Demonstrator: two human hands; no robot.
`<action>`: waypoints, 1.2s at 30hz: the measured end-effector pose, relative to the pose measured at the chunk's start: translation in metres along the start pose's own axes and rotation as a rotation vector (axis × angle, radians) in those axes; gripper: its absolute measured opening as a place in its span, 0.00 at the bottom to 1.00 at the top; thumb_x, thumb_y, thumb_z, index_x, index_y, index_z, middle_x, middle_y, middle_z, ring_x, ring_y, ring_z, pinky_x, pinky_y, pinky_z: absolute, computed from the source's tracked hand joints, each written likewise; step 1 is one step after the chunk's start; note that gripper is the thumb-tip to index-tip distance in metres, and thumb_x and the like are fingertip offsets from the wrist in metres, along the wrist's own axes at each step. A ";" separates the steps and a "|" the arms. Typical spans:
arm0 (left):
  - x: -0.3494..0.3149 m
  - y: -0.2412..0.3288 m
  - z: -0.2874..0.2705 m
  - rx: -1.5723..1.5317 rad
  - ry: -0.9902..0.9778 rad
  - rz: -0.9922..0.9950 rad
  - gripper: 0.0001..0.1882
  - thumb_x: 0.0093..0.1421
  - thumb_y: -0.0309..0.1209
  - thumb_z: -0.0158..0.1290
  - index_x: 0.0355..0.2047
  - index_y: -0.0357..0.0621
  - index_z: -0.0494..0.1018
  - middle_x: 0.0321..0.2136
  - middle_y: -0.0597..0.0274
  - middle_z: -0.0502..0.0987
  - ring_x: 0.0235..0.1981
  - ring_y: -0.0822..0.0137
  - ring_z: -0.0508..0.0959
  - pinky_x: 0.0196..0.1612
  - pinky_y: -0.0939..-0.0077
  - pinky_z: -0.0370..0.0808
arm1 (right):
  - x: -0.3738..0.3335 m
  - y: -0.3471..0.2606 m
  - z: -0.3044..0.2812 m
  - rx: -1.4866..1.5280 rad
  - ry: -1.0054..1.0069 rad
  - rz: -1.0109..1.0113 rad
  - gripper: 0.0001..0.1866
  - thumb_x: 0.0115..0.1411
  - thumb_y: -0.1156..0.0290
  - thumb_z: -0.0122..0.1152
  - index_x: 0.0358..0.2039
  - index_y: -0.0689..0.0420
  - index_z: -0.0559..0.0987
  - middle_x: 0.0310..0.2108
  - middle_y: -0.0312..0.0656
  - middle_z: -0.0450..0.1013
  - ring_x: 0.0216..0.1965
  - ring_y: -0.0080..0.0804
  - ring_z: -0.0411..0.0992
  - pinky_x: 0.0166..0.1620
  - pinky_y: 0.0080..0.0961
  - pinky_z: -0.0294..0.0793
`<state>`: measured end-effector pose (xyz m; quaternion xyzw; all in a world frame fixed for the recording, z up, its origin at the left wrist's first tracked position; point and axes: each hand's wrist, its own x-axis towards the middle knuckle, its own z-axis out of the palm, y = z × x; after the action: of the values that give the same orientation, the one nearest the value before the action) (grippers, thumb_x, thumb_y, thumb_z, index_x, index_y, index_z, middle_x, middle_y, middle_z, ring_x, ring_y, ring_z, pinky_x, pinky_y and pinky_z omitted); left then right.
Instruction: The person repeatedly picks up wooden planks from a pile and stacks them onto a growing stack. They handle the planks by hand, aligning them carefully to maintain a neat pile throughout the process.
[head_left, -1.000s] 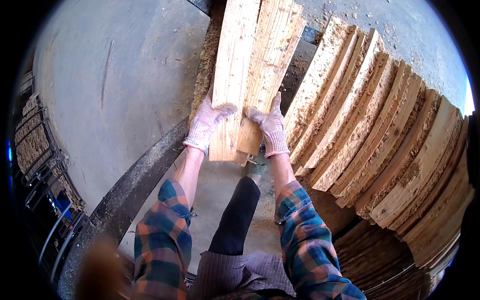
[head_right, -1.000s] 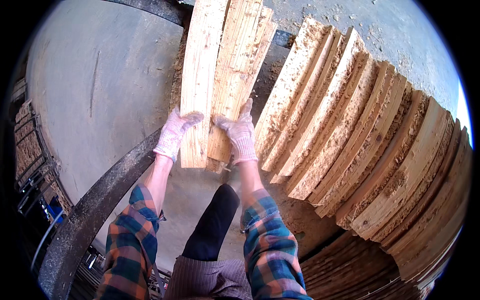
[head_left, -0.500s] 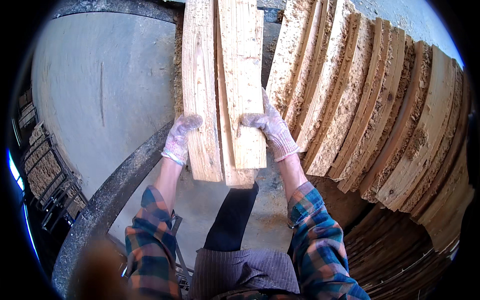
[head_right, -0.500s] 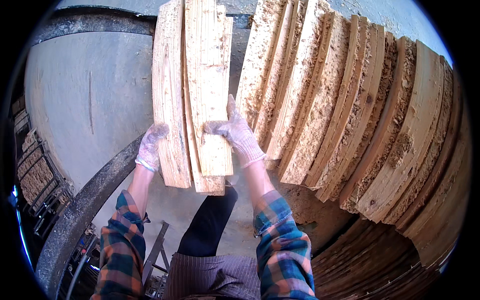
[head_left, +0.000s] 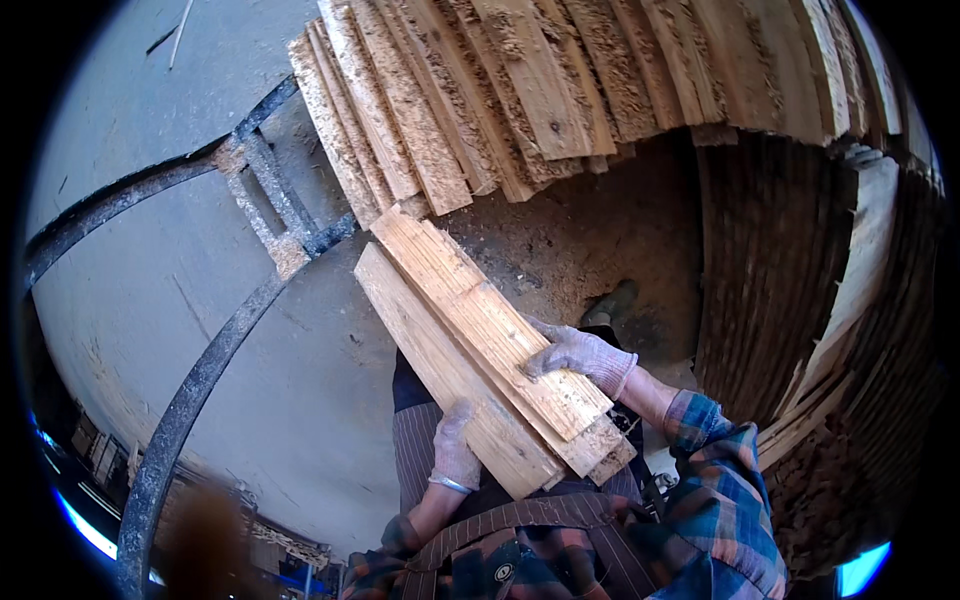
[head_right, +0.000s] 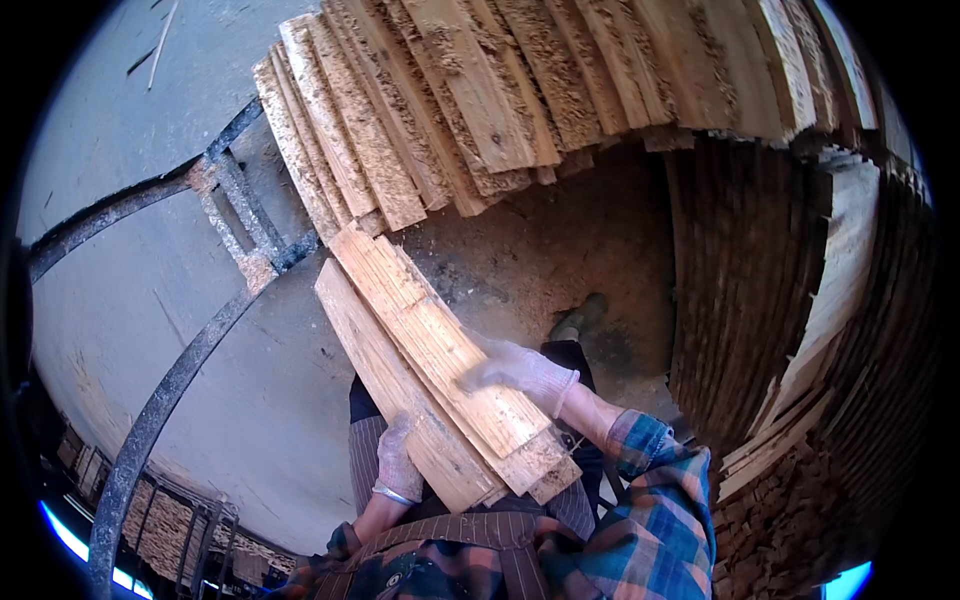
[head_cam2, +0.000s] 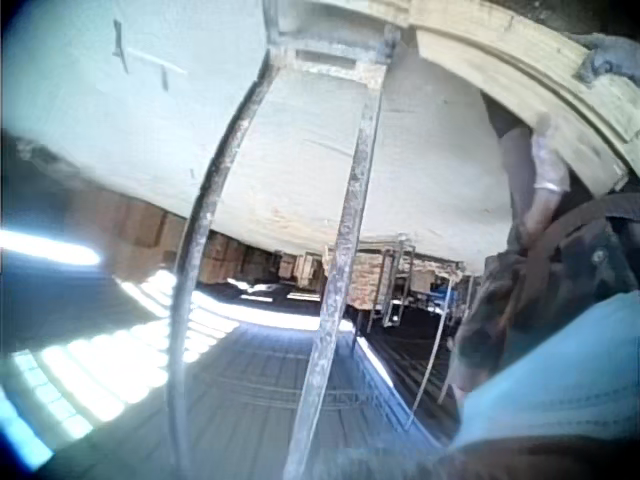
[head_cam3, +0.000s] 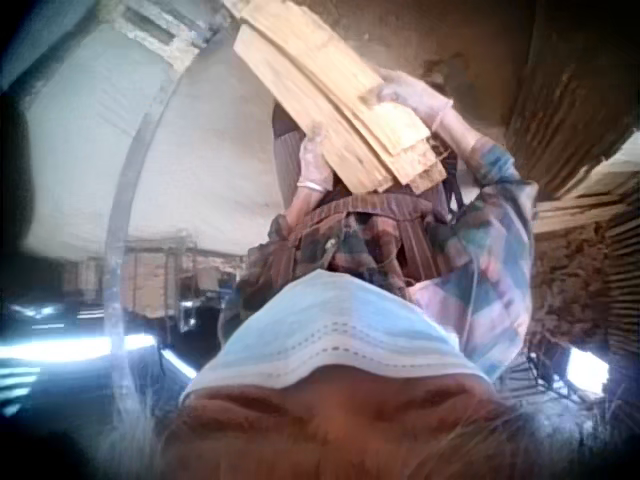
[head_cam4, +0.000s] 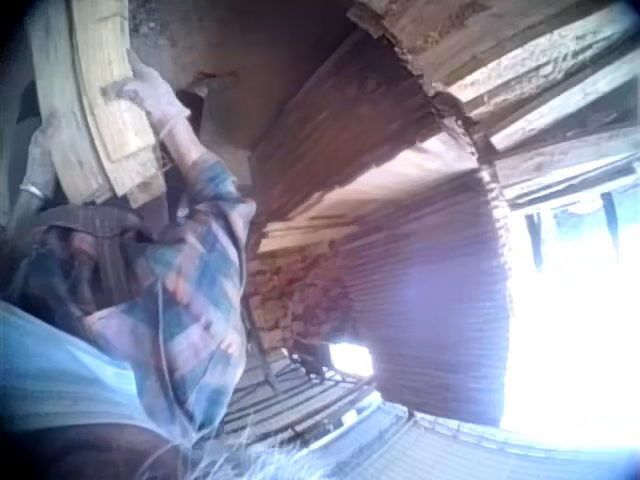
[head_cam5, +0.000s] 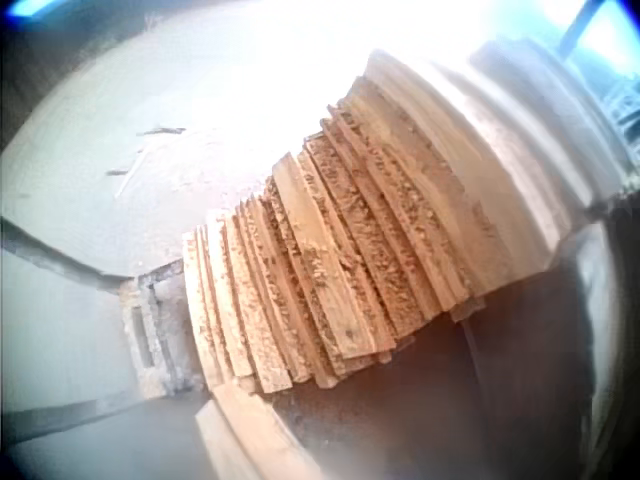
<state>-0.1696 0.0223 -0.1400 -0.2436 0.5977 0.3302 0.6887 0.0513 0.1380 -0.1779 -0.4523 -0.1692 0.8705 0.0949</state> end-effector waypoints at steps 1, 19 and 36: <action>-0.018 -0.020 0.009 0.052 -0.003 -0.045 0.31 0.56 0.40 0.56 0.53 0.31 0.61 0.44 0.48 0.73 0.44 0.56 0.76 0.49 0.62 0.74 | -0.035 0.003 -0.001 -0.023 0.033 0.007 0.40 0.54 0.65 0.63 0.64 0.62 0.55 0.52 0.45 0.69 0.49 0.27 0.70 0.54 0.23 0.67; 0.208 -0.135 0.046 0.613 0.088 -0.517 0.24 0.53 0.38 0.59 0.47 0.39 0.69 0.37 0.54 0.77 0.33 0.58 0.79 0.39 0.62 0.78 | -0.008 0.261 -0.178 0.960 0.516 0.053 0.26 0.48 0.65 0.69 0.45 0.64 0.74 0.40 0.43 0.75 0.41 0.30 0.74 0.47 0.23 0.73; -0.013 -0.151 0.163 1.315 -0.417 0.312 0.46 0.46 0.18 0.55 0.65 0.45 0.46 0.46 0.47 0.70 0.42 0.56 0.75 0.44 0.66 0.77 | -0.153 0.204 -0.090 0.962 0.425 -0.915 0.46 0.47 0.66 0.70 0.64 0.59 0.57 0.55 0.41 0.65 0.56 0.32 0.62 0.60 0.28 0.59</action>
<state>0.0506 0.0392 -0.1088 0.3797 0.5567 0.0353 0.7380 0.2098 -0.0805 -0.1880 -0.4039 0.0840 0.6139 0.6730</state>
